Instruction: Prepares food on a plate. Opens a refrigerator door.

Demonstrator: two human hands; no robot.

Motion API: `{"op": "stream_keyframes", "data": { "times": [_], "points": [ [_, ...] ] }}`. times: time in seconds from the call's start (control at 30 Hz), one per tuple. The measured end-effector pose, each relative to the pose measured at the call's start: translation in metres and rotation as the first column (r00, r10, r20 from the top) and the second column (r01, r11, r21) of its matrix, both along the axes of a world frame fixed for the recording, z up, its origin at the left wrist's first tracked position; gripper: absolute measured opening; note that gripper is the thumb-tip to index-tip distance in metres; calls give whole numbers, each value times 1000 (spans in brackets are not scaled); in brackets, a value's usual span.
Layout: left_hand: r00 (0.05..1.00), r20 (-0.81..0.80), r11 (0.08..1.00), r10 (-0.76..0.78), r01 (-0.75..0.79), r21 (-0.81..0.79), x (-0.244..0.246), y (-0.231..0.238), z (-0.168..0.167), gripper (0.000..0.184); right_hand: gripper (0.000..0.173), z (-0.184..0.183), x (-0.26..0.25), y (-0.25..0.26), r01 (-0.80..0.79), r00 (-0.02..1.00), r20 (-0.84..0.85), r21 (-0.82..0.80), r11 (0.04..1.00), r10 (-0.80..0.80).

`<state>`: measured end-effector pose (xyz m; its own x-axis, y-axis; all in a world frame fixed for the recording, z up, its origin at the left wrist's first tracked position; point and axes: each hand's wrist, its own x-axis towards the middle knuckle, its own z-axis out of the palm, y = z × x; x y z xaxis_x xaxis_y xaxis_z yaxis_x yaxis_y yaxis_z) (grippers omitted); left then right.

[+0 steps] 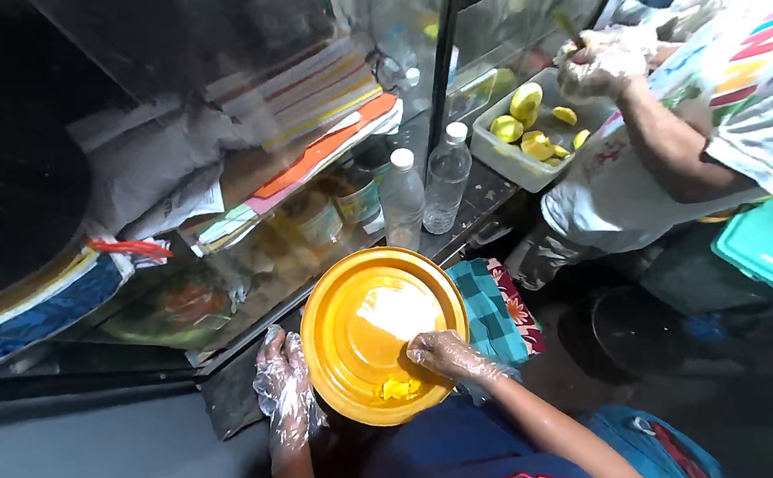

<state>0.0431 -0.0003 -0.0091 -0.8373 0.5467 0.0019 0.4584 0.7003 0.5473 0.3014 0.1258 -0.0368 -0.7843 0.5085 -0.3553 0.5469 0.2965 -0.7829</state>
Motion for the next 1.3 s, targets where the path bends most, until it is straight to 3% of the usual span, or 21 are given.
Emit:
{"op": "stream_keyframes", "data": {
  "times": [0.23, 0.43, 0.67, 0.73, 0.87, 1.03, 1.23, 1.3],
  "points": [
    [992, 63, 957, -112, 124, -261, 2, 7, 1, 46, 33, 5, 26, -2, 202, 956, -188, -127, 971, -224],
    [985, 97, 936, -144, 167, -309, 8, 5, 6, 45, 26, -9, 47, -3, 388, 816, -310, -333, 859, -488],
    [982, 125, 935, -141, 173, -309, 6, 1, 3, 44, 18, -3, 60, -4, 475, 627, -377, -508, 719, -681],
    [982, 133, 944, -137, 170, -284, 6, 0, 3, 46, 15, -2, 61, -4, 475, 564, -377, -580, 662, -735],
    [990, 85, 975, -115, 128, -184, 2, 2, 1, 49, 15, 6, 53, -4, 468, 402, -267, -762, 448, -875],
    [993, -31, 993, -114, 113, -37, 7, 4, 5, 47, 12, 19, 41, -6, 443, 327, -176, -839, 315, -929],
    [978, -129, 979, -166, 179, 100, 18, 7, 9, 39, 11, 26, 36, -4, 427, 330, -136, -861, 276, -934],
    [981, -78, 975, -180, 188, 116, 26, 7, 15, 40, 12, 25, 36, -3, 416, 313, -118, -875, 248, -942]
  ]
}}
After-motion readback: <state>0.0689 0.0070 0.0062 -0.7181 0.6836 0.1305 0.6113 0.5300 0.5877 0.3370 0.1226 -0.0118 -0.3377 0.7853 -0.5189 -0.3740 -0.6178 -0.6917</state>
